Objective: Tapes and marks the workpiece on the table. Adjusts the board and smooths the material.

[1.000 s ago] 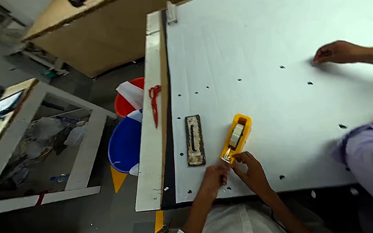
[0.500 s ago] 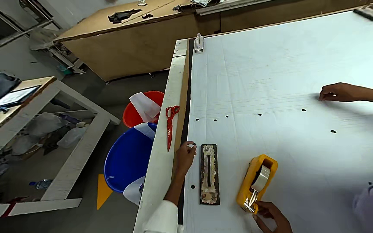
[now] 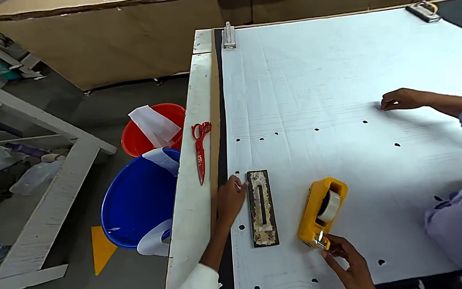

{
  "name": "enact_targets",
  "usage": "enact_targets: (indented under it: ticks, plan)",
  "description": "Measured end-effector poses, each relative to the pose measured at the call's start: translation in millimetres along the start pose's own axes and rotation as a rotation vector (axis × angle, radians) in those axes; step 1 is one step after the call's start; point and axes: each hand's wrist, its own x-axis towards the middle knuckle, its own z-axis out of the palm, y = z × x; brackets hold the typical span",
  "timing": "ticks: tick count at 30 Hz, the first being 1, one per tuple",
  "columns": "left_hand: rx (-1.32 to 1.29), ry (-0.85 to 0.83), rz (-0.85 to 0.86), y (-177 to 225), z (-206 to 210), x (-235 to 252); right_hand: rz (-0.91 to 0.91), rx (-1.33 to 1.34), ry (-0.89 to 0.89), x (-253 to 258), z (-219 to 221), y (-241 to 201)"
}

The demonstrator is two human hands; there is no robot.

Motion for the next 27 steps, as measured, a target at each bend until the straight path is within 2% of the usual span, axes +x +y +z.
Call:
enact_targets:
  ticks: [4, 6, 8, 11, 14, 17, 20, 23, 27]
  plan:
    - [-0.273, -0.305, 0.185, 44.9, 36.7, -69.5, -0.026, -0.008, -0.011, 3.0, 1.4, -0.2]
    - [-0.326, -0.48, 0.222, 61.0, 57.5, -95.9, -0.028, -0.012, -0.037, 4.7, -0.6, -2.9]
    - [-0.333, -0.557, 0.208, 71.3, 76.4, -111.6, -0.03, -0.022, -0.052, 7.5, -1.0, -3.0]
    - [-0.363, -0.487, 0.143, 82.7, 89.1, -123.5, -0.037, -0.065, -0.047, 10.0, -0.3, -1.6]
    - [-0.391, -0.38, 0.104, 89.2, 77.7, -139.8, -0.034, -0.13, -0.059, 9.4, -0.2, -2.8]
    - [-0.341, -0.314, 0.109, 83.0, 61.8, -159.4, -0.026, -0.135, -0.061, 9.3, 3.3, -3.2]
    - [-0.359, -0.325, 0.038, 70.7, 68.9, -170.6, -0.012, -0.14, -0.083, 9.2, 4.2, -2.7]
    - [-0.594, -0.359, -0.09, 67.4, 77.9, -176.6, -0.018, -0.141, -0.117, 12.6, 2.1, -3.1]
    - [-0.931, -0.43, -0.394, 68.8, 87.1, -175.1, -0.023, -0.089, -0.208, 18.2, -5.3, 0.0]
